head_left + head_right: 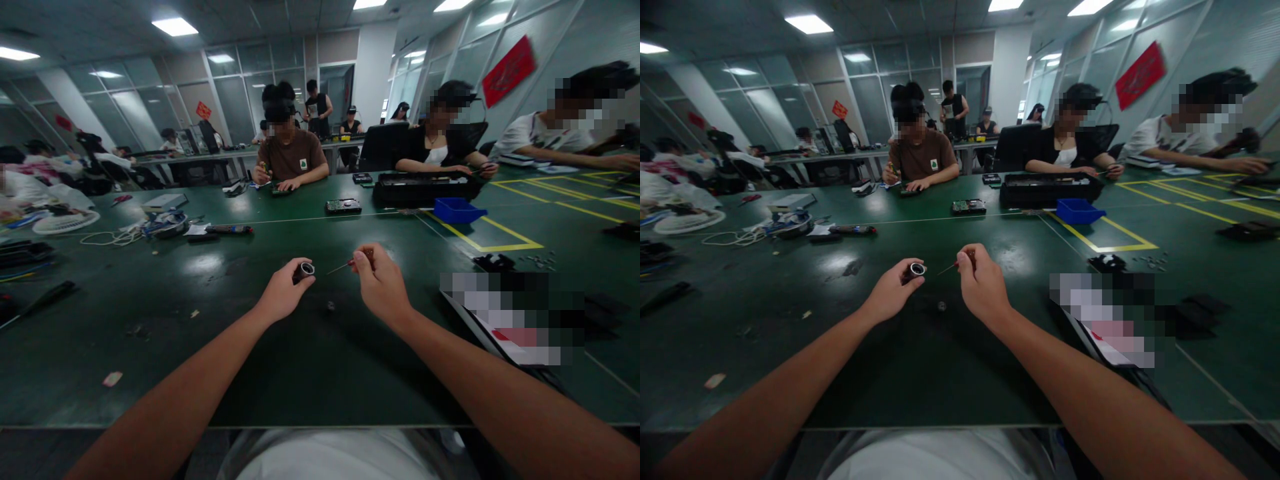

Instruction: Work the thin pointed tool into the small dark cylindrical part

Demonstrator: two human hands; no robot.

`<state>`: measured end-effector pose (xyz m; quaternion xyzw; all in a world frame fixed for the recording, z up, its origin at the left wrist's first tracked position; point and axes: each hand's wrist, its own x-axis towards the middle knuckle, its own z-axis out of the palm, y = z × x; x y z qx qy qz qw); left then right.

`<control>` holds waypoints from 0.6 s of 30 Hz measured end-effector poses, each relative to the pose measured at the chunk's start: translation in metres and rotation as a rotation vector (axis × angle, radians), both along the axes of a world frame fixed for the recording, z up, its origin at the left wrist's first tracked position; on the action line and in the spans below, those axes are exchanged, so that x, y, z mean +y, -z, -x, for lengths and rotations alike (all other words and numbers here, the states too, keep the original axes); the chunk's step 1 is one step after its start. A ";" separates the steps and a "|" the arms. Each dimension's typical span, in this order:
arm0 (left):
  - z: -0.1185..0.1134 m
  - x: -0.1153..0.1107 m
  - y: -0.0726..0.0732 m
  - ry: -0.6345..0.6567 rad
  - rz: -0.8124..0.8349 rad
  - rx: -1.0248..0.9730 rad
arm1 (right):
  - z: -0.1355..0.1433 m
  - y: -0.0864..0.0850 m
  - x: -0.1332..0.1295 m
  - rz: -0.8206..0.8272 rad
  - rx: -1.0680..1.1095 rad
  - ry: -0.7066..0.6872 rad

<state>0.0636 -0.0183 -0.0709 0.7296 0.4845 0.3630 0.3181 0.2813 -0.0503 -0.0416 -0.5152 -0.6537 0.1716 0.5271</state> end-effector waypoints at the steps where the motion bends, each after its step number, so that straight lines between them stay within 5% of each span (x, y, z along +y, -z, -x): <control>1: 0.000 -0.001 -0.001 0.021 0.005 -0.001 | 0.000 0.000 0.000 -0.002 0.005 0.000; 8: -0.008 -0.019 -0.017 0.125 0.008 0.278 | -0.001 0.004 0.001 -0.009 0.024 -0.019; 18: -0.011 -0.019 -0.007 0.323 -0.156 0.675 | 0.000 0.004 0.002 0.003 0.025 -0.022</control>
